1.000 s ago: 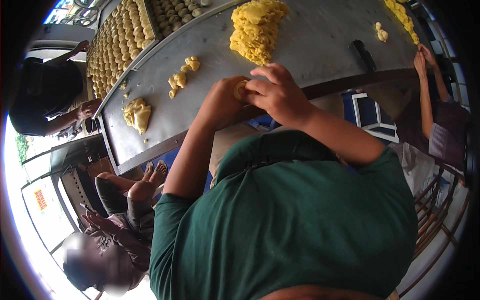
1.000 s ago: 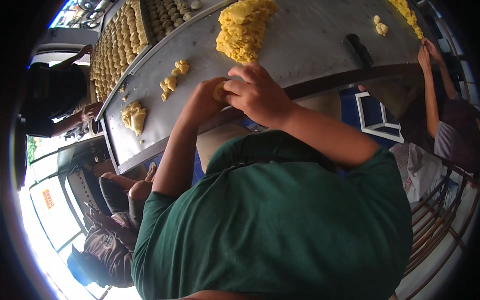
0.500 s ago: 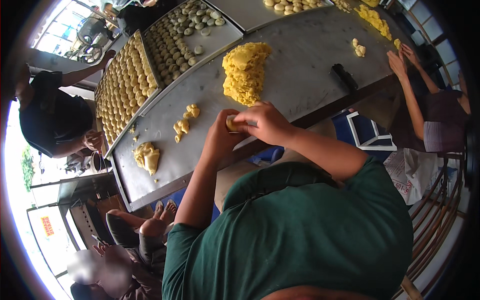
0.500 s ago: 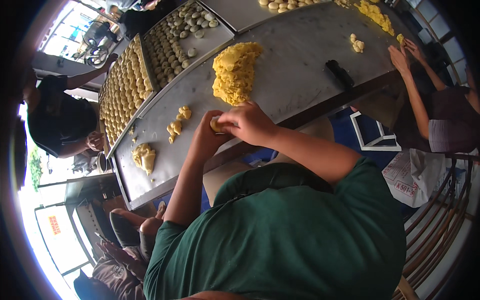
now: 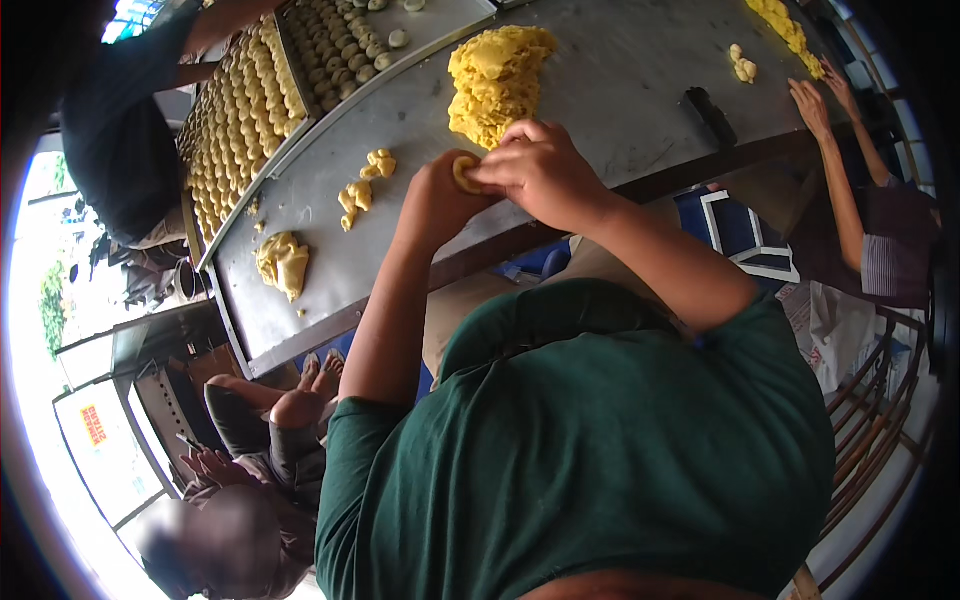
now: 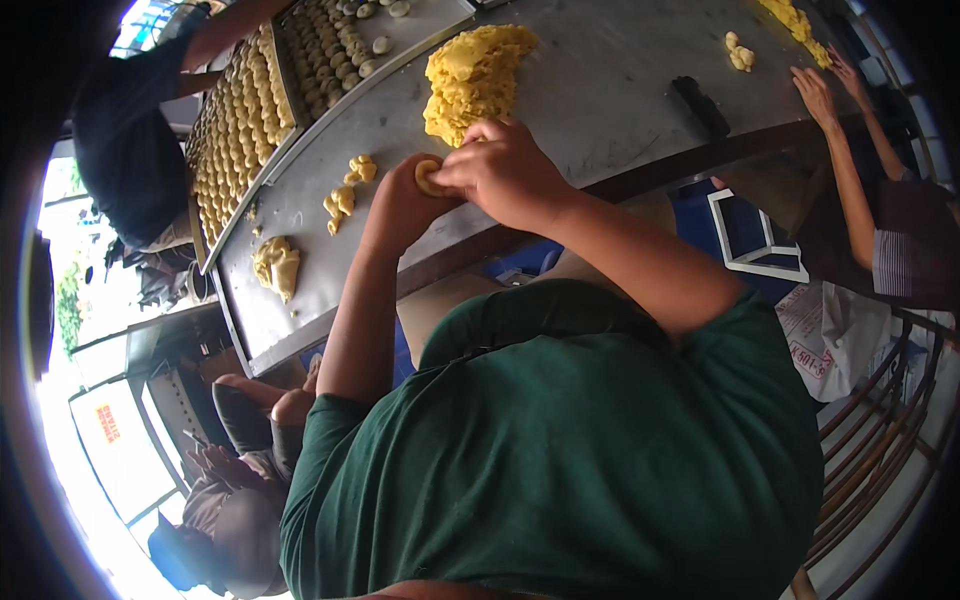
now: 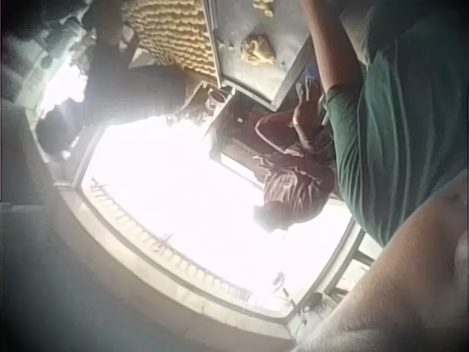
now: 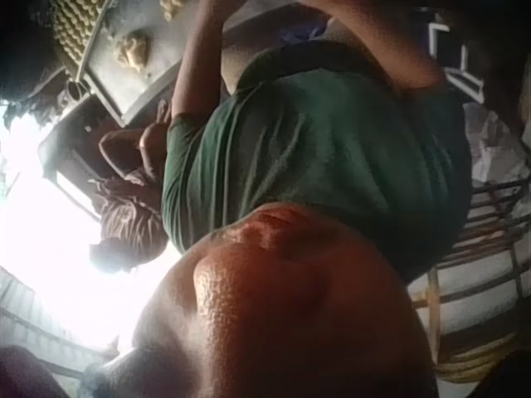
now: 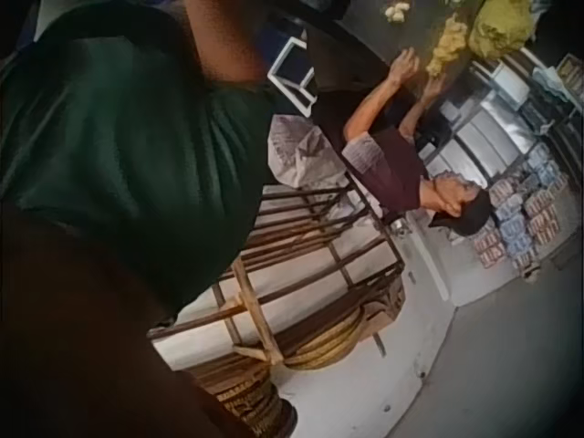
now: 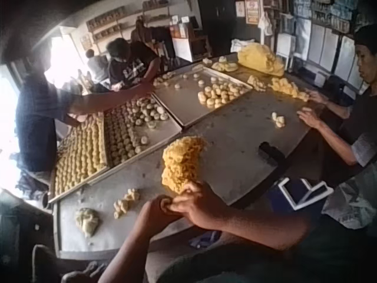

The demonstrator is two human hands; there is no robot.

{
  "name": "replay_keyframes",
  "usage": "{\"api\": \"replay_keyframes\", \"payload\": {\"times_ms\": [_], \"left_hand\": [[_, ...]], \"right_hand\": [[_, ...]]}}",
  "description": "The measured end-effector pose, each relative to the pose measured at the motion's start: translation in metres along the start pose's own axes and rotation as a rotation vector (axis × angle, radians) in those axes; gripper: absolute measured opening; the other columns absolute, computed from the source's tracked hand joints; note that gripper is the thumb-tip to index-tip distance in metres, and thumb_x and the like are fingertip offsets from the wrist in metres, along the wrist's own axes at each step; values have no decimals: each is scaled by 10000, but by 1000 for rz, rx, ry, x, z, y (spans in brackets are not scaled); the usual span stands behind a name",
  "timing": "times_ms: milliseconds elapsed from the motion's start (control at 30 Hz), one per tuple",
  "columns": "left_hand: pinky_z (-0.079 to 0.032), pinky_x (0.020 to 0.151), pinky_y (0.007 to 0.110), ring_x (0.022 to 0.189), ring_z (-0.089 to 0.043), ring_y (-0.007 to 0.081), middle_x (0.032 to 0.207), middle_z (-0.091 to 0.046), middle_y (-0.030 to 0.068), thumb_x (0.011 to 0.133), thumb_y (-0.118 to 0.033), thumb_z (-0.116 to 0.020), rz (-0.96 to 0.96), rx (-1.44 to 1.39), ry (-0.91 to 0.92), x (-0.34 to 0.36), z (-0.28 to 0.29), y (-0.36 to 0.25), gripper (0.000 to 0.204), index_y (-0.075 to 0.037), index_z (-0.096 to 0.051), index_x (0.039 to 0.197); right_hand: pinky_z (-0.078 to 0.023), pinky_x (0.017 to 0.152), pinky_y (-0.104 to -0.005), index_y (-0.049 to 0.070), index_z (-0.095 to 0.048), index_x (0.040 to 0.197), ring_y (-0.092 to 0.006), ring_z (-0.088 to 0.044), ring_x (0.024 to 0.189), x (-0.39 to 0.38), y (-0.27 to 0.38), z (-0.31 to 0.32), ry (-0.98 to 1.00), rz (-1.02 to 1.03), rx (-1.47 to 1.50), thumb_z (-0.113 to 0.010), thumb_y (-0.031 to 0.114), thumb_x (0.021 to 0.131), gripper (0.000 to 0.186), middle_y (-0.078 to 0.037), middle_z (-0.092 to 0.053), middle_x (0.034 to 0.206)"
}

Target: The person shapes dough by hand at a large metal table, taking small pieces from a central mound, rolling them into balls, and placing them on trays alongside other workers.

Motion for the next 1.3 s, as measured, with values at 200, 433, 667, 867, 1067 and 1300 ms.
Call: {"api": "replay_keyframes", "payload": {"times_ms": [200,433,667,867,1067,1300], "left_hand": [[-560,802,452,933,-719,392,968,-734,211,728,-236,-886,-308,118,-157,-6,-5,-5,510,-20,-639,1120],[-576,795,419,914,-726,375,1013,-743,172,763,-197,-837,-149,12,-220,-15,-14,-8,409,9,-662,1070],[-579,773,393,836,-755,269,909,-764,142,842,-210,-824,-167,142,-98,-31,4,-21,240,-7,-726,926],[-502,972,293,1129,-619,124,1401,-631,172,1071,-229,-600,-286,-376,-368,-22,-11,-16,436,-52,-543,1465],[-401,1131,371,1316,-557,245,1548,-505,201,1140,-339,-351,-358,-510,-284,-19,-7,-14,597,-56,-179,1637],[-298,1212,394,1490,-406,319,1453,-596,218,1144,-385,-301,-307,-531,-368,-19,-17,-17,684,-92,43,1658]], "right_hand": [[-500,915,-395,145,-804,977,-248,-643,1005,13,-7,-9,102,29,-18,-795,92,796,189,-8,-757,1001],[-510,955,-435,144,-624,1396,-319,-638,1114,7,10,-7,-197,-161,191,-831,153,817,615,-118,-670,1237],[-509,926,-369,145,-605,1402,-221,-625,1091,19,10,-14,-59,-253,595,-841,258,849,612,-51,-636,1162],[-497,860,-323,137,-684,1230,-124,-649,1001,-5,38,-48,-51,-1122,1699,-697,484,980,428,-19,-682,1153],[-576,930,-343,-3,-706,1174,-162,-689,1021,3,24,-46,-65,-877,1650,-714,255,1003,309,-84,-724,1072],[-597,927,-344,-43,-666,1181,-188,-708,1038,2,25,-48,-181,-748,1343,-705,91,988,239,-125,-713,1126]]}}
Point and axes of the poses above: each hand's wrist, its own x-axis towards the middle knuckle, its own z-axis out of the back of the hand, y = z × x, the point moved 2 cm from there along x, towards the middle knuckle
